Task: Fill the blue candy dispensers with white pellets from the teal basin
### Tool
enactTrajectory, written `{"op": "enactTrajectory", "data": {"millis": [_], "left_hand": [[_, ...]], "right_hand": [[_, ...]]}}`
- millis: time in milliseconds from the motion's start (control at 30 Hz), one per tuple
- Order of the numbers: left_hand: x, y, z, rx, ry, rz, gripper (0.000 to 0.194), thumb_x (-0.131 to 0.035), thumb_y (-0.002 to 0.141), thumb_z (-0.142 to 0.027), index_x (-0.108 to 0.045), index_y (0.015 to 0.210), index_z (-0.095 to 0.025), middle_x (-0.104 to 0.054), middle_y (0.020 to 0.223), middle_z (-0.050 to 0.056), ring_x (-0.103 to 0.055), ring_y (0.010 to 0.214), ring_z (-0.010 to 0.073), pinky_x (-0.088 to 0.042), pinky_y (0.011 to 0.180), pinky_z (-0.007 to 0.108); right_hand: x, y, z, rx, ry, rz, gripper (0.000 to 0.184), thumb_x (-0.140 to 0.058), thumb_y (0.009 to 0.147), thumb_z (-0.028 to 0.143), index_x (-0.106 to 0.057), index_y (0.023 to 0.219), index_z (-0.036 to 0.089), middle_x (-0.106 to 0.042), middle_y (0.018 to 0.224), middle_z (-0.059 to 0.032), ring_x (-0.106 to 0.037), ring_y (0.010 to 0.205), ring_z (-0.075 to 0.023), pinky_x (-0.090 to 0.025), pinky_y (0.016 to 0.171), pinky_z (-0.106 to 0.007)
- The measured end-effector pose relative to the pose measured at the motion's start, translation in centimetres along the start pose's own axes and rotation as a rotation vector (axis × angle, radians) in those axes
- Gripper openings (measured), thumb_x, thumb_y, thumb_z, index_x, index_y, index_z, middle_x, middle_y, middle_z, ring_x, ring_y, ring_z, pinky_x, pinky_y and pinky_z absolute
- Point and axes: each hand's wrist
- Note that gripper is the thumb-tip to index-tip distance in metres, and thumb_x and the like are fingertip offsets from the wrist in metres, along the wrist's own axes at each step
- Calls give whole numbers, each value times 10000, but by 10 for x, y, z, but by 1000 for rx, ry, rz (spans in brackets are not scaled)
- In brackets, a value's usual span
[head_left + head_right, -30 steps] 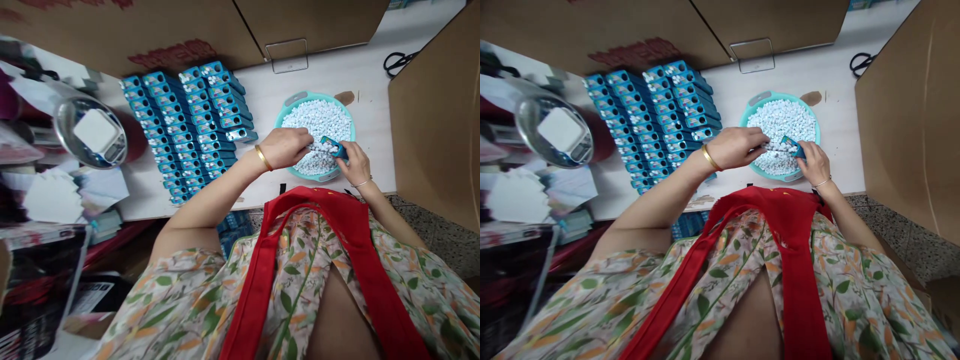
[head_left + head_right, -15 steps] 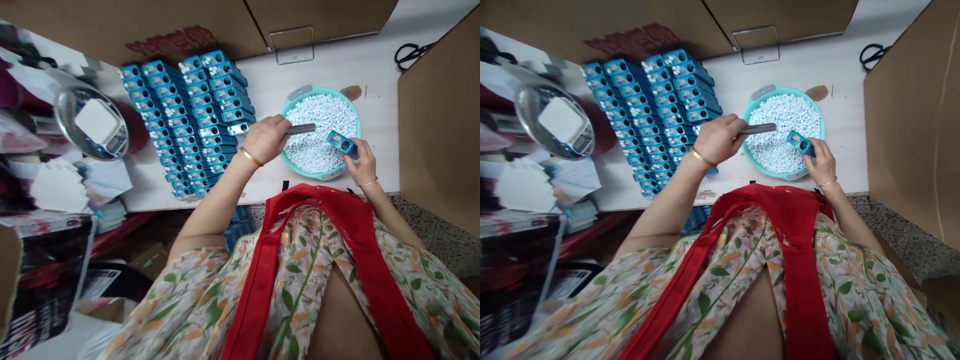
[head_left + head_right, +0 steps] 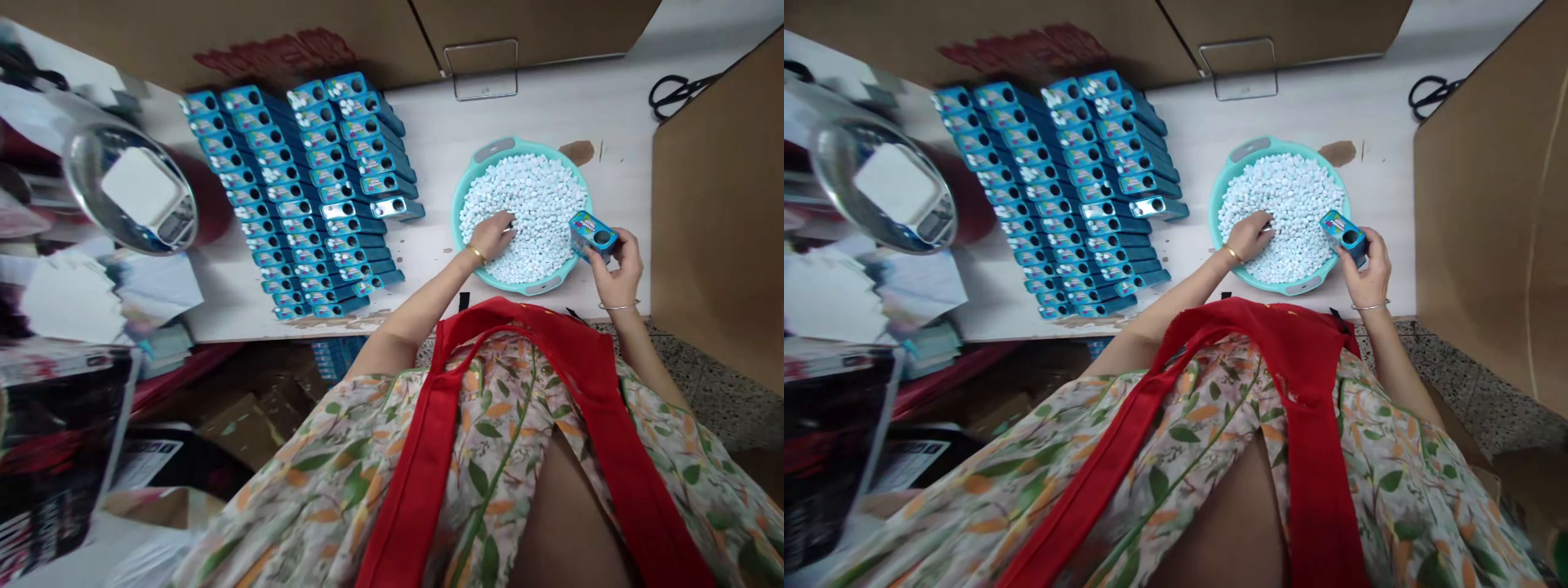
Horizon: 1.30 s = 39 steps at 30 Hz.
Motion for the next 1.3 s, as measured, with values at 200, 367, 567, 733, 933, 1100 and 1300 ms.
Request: {"op": "enactTrajectory", "data": {"millis": [200,367,567,733,933,1100,1300], "left_hand": [[37,-34,20,-263,-104,-97,366,-549,1058,-357,-641,1345,-151,-730,1270,163,-690,1145,285,-539,1030,398],[93,-62,-11,-428,40,-92,345,-540,1069,-366,-652,1327,-166,-729,1187,135,-693,1096,271,-545,958,386],[139,-76,-67,-421,327,-3,295,-503,1075,-316,-703,1251,-190,-720,1130,111,-703,1064,268,-546,909,385],[149,-88,-110,-365,489,-8,314,-441,1082,-189,-726,1208,-154,-714,1055,136,-718,1014,272,-562,869,401],[143,-98,-112,-403,489,-99,327,-420,1100,-203,-741,1153,-170,-707,1021,133,-693,1051,278,-574,863,416],[127,-92,-31,-160,480,-96,301,-469,1088,-266,-691,1277,-189,-719,1206,139,-686,1148,307,-552,918,430],[47,-55,3,77,415,217,375,-450,1089,-208,-644,1392,-99,-675,1435,208,-656,1337,342,-532,1003,412]], "right_hand": [[-1,1,4,65,-102,20,482,-686,970,567,-613,1332,258,-719,1238,-107,-717,1147,-312,-629,1015,-539],[-13,5,16,166,-195,119,443,-632,1005,485,-607,1383,256,-735,1263,-129,-715,1192,-330,-636,1024,-525],[-35,7,27,266,-207,204,445,-574,1004,372,-602,1428,238,-744,1293,-138,-714,1203,-336,-643,1039,-519],[-46,3,28,292,-182,224,450,-561,1007,348,-600,1441,235,-752,1297,-134,-717,1213,-331,-650,1041,-520],[-48,-1,23,274,-154,227,433,-546,1037,396,-601,1438,241,-748,1311,-140,-716,1224,-325,-649,1049,-528],[-36,0,14,228,-87,128,448,-578,1048,500,-598,1427,261,-733,1313,-131,-719,1223,-315,-645,1059,-528],[-13,3,1,108,-64,53,535,-649,996,595,-589,1406,256,-705,1275,-118,-721,1172,-314,-646,1031,-555]]}}
Point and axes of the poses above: each hand's wrist, its own y-axis towards the middle knuckle, its own x-axis out of the back of the hand, z = x × y
